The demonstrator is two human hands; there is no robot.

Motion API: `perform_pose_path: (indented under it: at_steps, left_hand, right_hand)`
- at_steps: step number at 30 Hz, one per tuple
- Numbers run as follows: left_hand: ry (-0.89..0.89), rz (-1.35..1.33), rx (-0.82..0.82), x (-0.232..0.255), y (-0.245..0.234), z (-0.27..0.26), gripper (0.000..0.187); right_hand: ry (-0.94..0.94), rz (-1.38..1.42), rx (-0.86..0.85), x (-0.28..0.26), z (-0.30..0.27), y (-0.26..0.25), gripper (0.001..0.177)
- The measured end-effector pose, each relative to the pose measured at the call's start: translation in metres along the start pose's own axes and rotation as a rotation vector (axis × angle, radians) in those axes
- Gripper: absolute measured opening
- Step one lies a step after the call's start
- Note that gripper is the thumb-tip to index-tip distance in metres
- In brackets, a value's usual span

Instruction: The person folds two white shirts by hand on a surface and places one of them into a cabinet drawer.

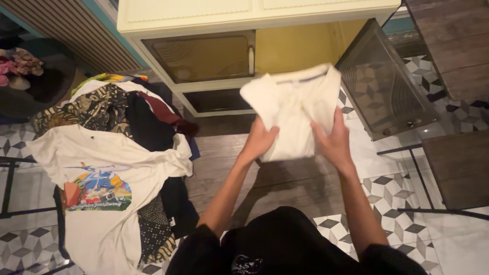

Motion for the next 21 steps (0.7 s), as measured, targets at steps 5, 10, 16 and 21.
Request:
perform_pose_path:
  at_steps: [5,10,16,21]
  left_hand:
    - [0.429,-0.052,0.127,0.085,0.011,0.059,0.080]
    - [0.528,0.097,0.246,0.104,0.034,0.121,0.075]
    - [0.344,0.322,0.458,0.081,0.037,0.209,0.034]
    - [-0.062,0.437,0.436,0.021,0.043,0.292,0.030]
  right_hand:
    - [-0.310,-0.117,0.063,-0.039,0.063,-0.004,0.068]
    - [-0.410,-0.224,0.085,-0.049,0.115,0.014,0.070]
    - [-0.298,-0.524,0.064,0.001,0.197,0.049,0.047]
    - [-0.548,-0.549,0.146,0.033,0.258,0.084,0.025]
Point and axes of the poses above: each hand's wrist, its own z-axis towards the middle knuckle, its own y-axis out of the palm, x = y × z, the point moved 10 cm from there along z, towards the middle knuckle, and after that the axes turned 11 degrees about x, right-handed, at the moved point
